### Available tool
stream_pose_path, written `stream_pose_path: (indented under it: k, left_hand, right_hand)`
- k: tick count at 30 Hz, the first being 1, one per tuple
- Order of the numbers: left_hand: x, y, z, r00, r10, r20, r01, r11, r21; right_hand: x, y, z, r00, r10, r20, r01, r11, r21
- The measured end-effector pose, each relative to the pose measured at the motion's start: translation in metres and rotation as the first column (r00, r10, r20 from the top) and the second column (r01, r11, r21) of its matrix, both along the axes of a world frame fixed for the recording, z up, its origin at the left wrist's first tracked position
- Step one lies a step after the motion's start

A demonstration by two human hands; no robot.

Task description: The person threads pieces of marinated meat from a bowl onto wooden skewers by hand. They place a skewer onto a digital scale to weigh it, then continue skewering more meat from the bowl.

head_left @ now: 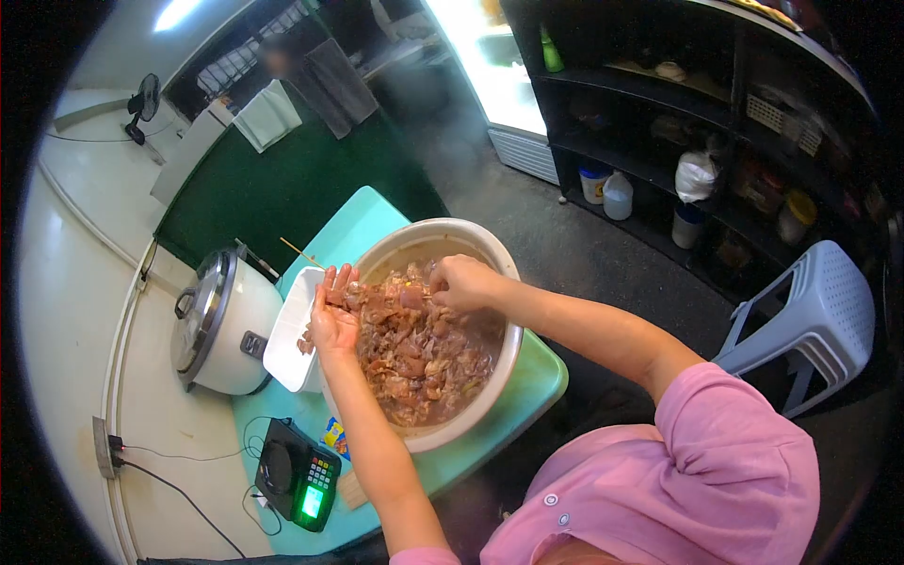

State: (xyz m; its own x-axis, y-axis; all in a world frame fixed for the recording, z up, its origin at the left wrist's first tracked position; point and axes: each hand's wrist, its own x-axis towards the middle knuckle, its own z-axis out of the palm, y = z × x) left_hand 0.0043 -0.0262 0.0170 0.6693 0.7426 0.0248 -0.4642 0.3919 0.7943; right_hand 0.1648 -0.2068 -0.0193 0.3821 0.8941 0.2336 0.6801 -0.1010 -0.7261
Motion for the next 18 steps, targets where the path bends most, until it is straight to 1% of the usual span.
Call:
stream_pose_path:
  k: [5, 7, 10, 13, 15, 18]
  left_hand:
    - [-0.0004, 0.0012, -0.0005, 1.000, -0.004, -0.002, 0.004, 1.000, 0.011]
    - [-0.0013, 0.0037, -0.0031, 1.000, -0.007, 0.002, 0.007, 1.000, 0.016]
    - [-0.0022, 0.0064, -0.0045, 0.999, -0.020, 0.026, 0.020, 1.000, -0.003]
    - [-0.0016, 0.0052, -0.0028, 1.000, -0.008, 0.022, 0.008, 1.000, 0.020]
    - [-0.0013, 0.0045, -0.0026, 1.000, 0.009, 0.009, -0.009, 1.000, 0.014]
    - [-0.0030, 0.0051, -0.0024, 0.999, 0.002, 0.037, -0.003, 1.000, 0.009]
  right_hand:
    - [0.0016, 0.0024, -0.0035, 1.000, -0.003, -0.003, 0.003, 1.000, 0.013]
    - [0.0010, 0.0009, -0.0020, 0.999, -0.006, 0.032, 0.007, 1.000, -0.025]
    - [0.0006, -0.0009, 0.0016, 1.000, 0.018, 0.002, -0.017, 0.999, -0.045]
    - [0.0012, 0.0010, -0.0010, 0.998, 0.039, 0.050, -0.038, 0.999, -0.026]
    - [0.0015, 0.0026, -0.0014, 0.998, 0.033, 0.055, -0.032, 0.999, -0.014]
    - [0.0002, 0.0031, -0.0039, 0.998, 0.021, 0.053, -0.021, 1.000, -0.010]
